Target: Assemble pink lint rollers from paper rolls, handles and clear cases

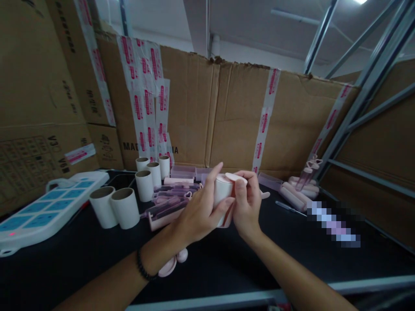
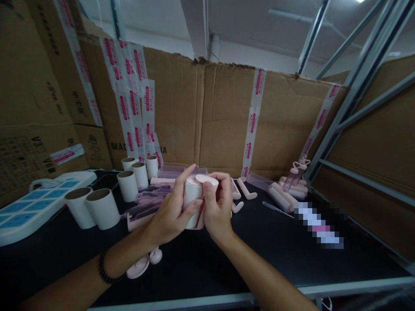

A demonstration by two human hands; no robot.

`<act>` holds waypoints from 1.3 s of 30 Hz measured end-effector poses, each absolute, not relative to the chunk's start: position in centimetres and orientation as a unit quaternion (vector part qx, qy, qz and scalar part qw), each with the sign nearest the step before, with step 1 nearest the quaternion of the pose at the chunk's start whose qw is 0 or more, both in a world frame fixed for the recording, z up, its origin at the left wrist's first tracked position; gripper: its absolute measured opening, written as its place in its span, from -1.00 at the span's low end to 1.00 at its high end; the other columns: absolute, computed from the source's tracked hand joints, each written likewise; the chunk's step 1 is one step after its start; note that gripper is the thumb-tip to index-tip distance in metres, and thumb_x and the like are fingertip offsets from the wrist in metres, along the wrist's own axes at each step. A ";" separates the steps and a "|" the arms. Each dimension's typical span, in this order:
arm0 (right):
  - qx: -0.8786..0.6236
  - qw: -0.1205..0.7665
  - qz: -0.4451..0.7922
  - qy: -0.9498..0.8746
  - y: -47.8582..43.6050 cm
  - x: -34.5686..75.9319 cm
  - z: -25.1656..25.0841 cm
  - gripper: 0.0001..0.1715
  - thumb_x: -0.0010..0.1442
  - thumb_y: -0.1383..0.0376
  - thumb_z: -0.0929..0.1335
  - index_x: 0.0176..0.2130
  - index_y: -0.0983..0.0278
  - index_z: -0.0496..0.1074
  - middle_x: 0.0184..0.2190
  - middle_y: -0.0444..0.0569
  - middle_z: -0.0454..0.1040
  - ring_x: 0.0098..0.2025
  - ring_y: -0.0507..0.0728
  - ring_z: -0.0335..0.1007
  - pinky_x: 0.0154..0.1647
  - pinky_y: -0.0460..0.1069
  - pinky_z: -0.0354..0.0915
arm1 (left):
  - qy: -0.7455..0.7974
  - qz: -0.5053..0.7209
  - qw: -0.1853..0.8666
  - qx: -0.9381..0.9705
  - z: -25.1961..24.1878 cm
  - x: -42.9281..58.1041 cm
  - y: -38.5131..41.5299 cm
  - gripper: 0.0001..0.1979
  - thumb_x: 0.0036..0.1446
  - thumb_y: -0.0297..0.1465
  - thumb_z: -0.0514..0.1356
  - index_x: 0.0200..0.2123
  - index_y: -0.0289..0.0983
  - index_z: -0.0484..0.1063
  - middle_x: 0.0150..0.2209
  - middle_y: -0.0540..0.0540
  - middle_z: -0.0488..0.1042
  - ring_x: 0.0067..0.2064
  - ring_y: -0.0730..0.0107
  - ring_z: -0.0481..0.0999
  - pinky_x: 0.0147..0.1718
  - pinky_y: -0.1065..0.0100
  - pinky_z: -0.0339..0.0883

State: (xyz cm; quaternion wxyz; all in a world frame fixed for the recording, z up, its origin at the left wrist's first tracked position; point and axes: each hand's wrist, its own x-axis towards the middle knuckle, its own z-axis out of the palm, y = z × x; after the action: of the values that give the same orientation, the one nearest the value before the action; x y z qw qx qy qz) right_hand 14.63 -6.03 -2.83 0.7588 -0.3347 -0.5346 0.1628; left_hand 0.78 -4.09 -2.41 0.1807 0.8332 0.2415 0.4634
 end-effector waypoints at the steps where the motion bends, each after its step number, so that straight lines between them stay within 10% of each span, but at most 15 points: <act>1: -0.330 0.761 0.157 -0.536 -6.1 14.6 -2.9 -0.74 0.36 0.04 0.32 -0.15 0.17 0.37 -0.26 -0.09 0.38 -0.25 0.10 0.34 -0.20 0.01 0.29 | 0.232 0.467 0.174 0.836 -2.5 0.8 -4.1 -0.24 0.38 -0.22 0.11 0.49 -0.21 -0.19 0.40 -0.36 0.19 0.21 -0.02 0.47 0.20 0.06 0.30; 39: -0.283 0.771 0.276 -0.500 -5.5 13.5 -4.0 -0.58 0.44 -0.04 0.18 -0.06 0.15 0.42 -0.14 -0.05 0.48 -0.06 0.16 0.45 0.06 0.12 0.35 | 0.246 0.420 0.179 0.855 -2.4 1.2 -4.6 -0.28 0.44 -0.19 -0.04 0.51 -0.30 -0.26 0.39 -0.40 0.23 0.32 -0.07 0.38 0.29 -0.04 0.23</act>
State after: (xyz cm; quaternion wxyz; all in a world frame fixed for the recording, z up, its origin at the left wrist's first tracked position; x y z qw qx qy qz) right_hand 13.48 -5.49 -4.05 0.7706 -0.2832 -0.5000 0.2756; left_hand 1.24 -4.58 -2.36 0.1787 0.8549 0.2460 0.4203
